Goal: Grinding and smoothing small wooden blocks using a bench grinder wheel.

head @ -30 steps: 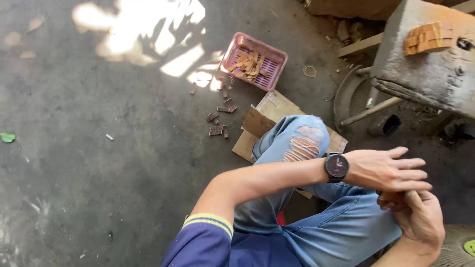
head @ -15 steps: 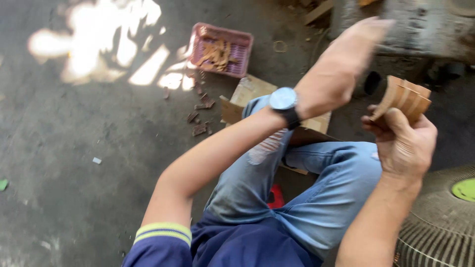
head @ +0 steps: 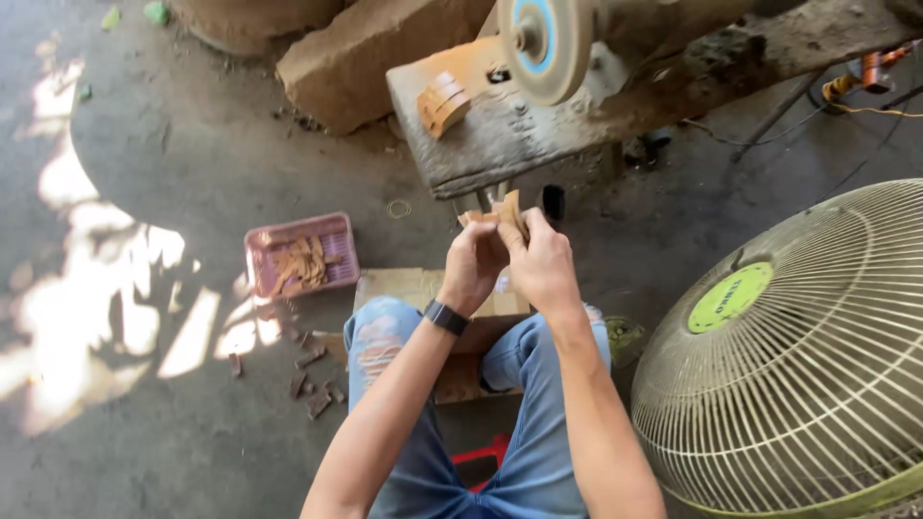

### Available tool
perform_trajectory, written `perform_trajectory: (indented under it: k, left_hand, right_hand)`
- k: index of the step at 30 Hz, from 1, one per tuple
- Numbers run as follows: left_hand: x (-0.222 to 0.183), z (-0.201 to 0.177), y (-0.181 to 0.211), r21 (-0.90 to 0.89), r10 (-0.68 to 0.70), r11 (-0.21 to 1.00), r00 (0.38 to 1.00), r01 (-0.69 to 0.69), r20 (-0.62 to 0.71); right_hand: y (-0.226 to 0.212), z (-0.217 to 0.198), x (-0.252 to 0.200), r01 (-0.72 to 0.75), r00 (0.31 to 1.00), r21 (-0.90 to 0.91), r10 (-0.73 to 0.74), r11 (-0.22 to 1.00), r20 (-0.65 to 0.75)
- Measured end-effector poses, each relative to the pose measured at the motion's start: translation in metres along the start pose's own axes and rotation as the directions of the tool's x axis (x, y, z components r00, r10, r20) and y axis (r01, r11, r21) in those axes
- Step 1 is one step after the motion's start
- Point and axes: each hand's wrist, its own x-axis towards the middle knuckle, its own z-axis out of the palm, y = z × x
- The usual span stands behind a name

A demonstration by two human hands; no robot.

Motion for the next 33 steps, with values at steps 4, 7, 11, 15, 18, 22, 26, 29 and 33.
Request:
perform_trajectory:
  k: [4, 7, 11, 15, 18, 22, 26, 29, 33]
  left_hand:
    - [0.005, 0.018, 0.007, 0.022, -0.031, 0.999, 0.996, 0.03, 0.082]
    - [0.012, 0.041, 0.014, 0.038, -0.065, 0.997, 0.997, 0.064, 0.048]
    - [0.045, 0.019, 0.001, 0.097, -0.051, 0.994, 0.997, 0.056, -0.058]
    - [0.083, -0.003, -0.008, 0.238, -0.002, 0.971, 0.999, 0.013, -0.043]
    - [0.107, 0.0, -0.001, 0.296, 0.036, 0.955, 0.993, -0.002, -0.109]
    - [0.129, 0.028, 0.021, 0.179, 0.017, 0.984, 0.992, 0.005, -0.121]
    - [0.148, 0.028, 0.026, 0.19, 0.047, 0.981, 0.994, -0.027, -0.101]
    - [0.152, 0.033, 0.026, 0.458, 0.187, 0.882, 0.975, -0.113, -0.119]
    - [0.162, 0.022, 0.017, 0.679, 0.31, 0.719, 0.943, -0.149, -0.122]
  right_hand:
    - [0.011, -0.015, 0.011, 0.08, 0.994, -0.004, -0.08, 0.997, -0.067]
    - [0.016, -0.019, 0.021, -0.011, 0.995, 0.158, 0.027, 0.987, -0.096]
    - [0.034, -0.01, 0.036, -0.102, 0.978, 0.375, 0.161, 0.921, -0.129]
    - [0.049, -0.006, 0.063, -0.14, 0.925, 0.626, 0.326, 0.767, -0.193]
    - [0.075, -0.006, 0.095, -0.145, 0.867, 0.767, 0.453, 0.625, -0.205]
    - [0.105, 0.006, 0.14, -0.176, 0.871, 0.838, 0.478, 0.517, -0.112]
    - [0.129, 0.021, 0.169, -0.249, 0.896, 0.781, 0.443, 0.573, -0.039]
    - [0.136, 0.024, 0.178, -0.259, 0.909, 0.733, 0.416, 0.63, -0.037]
    - [0.145, 0.031, 0.18, -0.21, 0.942, 0.705, 0.334, 0.677, -0.04]
